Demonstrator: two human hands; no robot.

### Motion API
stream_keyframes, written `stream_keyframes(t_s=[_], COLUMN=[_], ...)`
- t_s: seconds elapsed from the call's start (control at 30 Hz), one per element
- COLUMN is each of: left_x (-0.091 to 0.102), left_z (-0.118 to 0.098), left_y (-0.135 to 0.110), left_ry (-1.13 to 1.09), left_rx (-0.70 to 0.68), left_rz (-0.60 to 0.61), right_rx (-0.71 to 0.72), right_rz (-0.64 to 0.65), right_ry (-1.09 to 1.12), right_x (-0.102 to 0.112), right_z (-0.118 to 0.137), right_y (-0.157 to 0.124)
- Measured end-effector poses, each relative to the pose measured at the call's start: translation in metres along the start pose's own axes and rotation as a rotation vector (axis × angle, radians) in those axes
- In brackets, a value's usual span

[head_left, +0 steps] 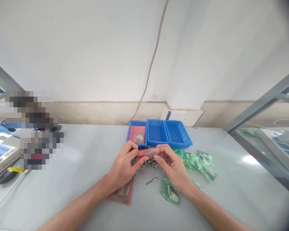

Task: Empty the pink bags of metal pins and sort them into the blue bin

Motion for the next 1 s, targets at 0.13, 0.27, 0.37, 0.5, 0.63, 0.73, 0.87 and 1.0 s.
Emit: stream_keyframes(t_s=[0.13,0.27,0.37,0.5,0.63,0.73,0.87,1.0], left_x=[0.004,0.007,0.008,0.007,0.003,-0.001,-0.004,-0.001], left_z=[-0.003,-0.008,-0.01,-0.009,-0.005,-0.003,-0.002,-0.002], left_y=[0.001,0.003,0.005,0.004,0.001,-0.002,-0.003,-0.002], left_ry=[-0.033,-0.042,-0.043,-0.084,-0.087,-0.077,-0.052,-0.053], left_rx=[-0.014,-0.129,-0.205,-0.168,-0.075,-0.046,-0.089,-0.1], left_rz=[0.012,0.029,0.065,0.118,0.104,0.122,0.122,0.091], right_rx=[-0.117,-0.194,-0.216,-0.201,-0.215,-0.203,-0.168,-0.118], right_rz=[0.035,0.071,0.049,-0.013,0.006,-0.027,-0.056,-0.071], right_ry=[0.07,0.27,0.328,0.265,0.305,0.271,0.25,0.306], right_x=[-0.004,-0.005,-0.003,0.001,-0.001,-0.001,0.0,0.001], right_z=[-0.001,-0.003,-0.003,0.001,0.0,-0.004,-0.004,0.003], right_y=[0.0,0.0,0.001,0.001,0.001,0.0,-0.001,-0.002])
Point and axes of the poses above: each hand's wrist, its own y-axis towards the middle knuckle, its own x-axis out of the back of the hand, z = x × y, the point moved 3 cm from there along y, towards the middle knuckle, and after that the axes turned 11 degrees about -x, right-handed, at the moved point
